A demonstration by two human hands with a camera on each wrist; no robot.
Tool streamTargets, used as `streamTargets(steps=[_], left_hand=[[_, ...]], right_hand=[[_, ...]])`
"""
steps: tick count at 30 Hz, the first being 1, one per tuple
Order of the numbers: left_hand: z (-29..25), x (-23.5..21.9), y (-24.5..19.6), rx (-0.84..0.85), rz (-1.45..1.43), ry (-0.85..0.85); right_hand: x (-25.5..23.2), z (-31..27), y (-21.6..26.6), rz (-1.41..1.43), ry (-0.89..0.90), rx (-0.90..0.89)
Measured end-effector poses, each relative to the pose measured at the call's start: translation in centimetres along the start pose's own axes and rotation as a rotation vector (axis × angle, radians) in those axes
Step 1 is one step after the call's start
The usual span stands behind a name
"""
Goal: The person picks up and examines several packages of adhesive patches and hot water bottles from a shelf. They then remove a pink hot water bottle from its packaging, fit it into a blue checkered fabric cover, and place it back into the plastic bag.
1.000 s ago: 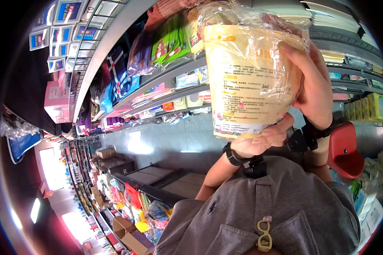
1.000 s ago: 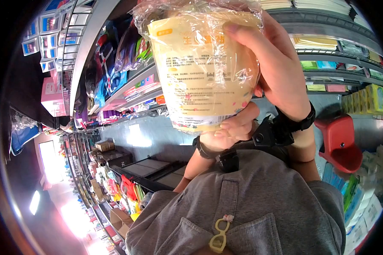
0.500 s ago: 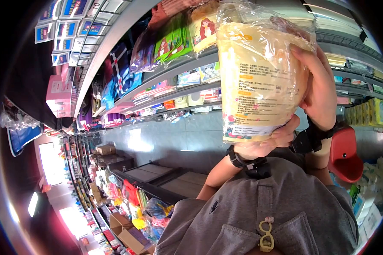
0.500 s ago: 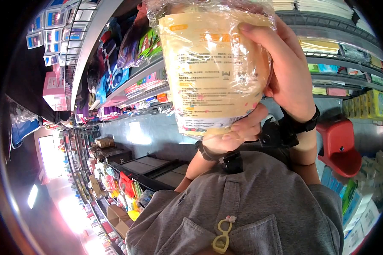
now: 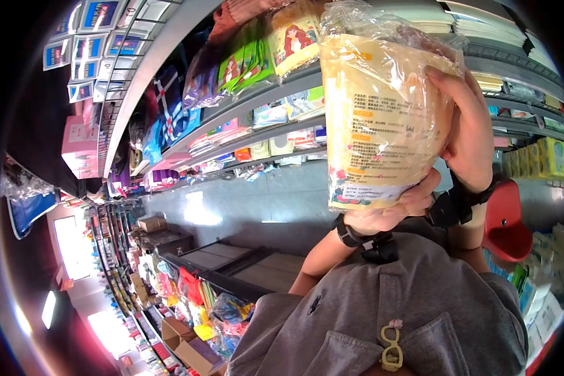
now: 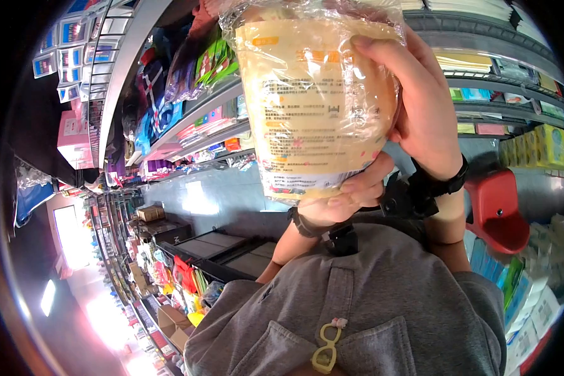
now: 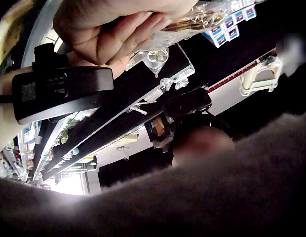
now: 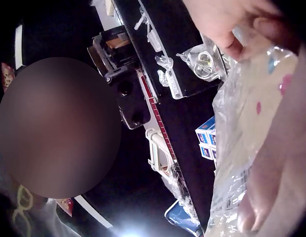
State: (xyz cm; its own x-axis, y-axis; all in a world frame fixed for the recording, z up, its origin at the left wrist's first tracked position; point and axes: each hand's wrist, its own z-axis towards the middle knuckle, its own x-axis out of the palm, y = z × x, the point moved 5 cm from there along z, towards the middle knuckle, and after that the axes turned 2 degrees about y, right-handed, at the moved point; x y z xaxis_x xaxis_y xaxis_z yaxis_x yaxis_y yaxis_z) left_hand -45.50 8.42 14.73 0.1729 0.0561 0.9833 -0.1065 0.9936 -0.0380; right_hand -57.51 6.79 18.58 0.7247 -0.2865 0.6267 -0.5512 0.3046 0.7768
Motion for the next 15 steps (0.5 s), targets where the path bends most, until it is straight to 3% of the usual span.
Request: streamTargets(steps=[3, 15], left_hand=[[-0.1, -0.5, 0.3, 0.007, 0.016, 0.009], [0.2, -0.4, 0.3, -0.162, 0.219, -0.039]], right_hand=[[-0.2, -0.2, -0.3, 0.102, -0.092, -0.032], [-1.2, -2.2, 1.2, -0.003, -0.224, -0.139]])
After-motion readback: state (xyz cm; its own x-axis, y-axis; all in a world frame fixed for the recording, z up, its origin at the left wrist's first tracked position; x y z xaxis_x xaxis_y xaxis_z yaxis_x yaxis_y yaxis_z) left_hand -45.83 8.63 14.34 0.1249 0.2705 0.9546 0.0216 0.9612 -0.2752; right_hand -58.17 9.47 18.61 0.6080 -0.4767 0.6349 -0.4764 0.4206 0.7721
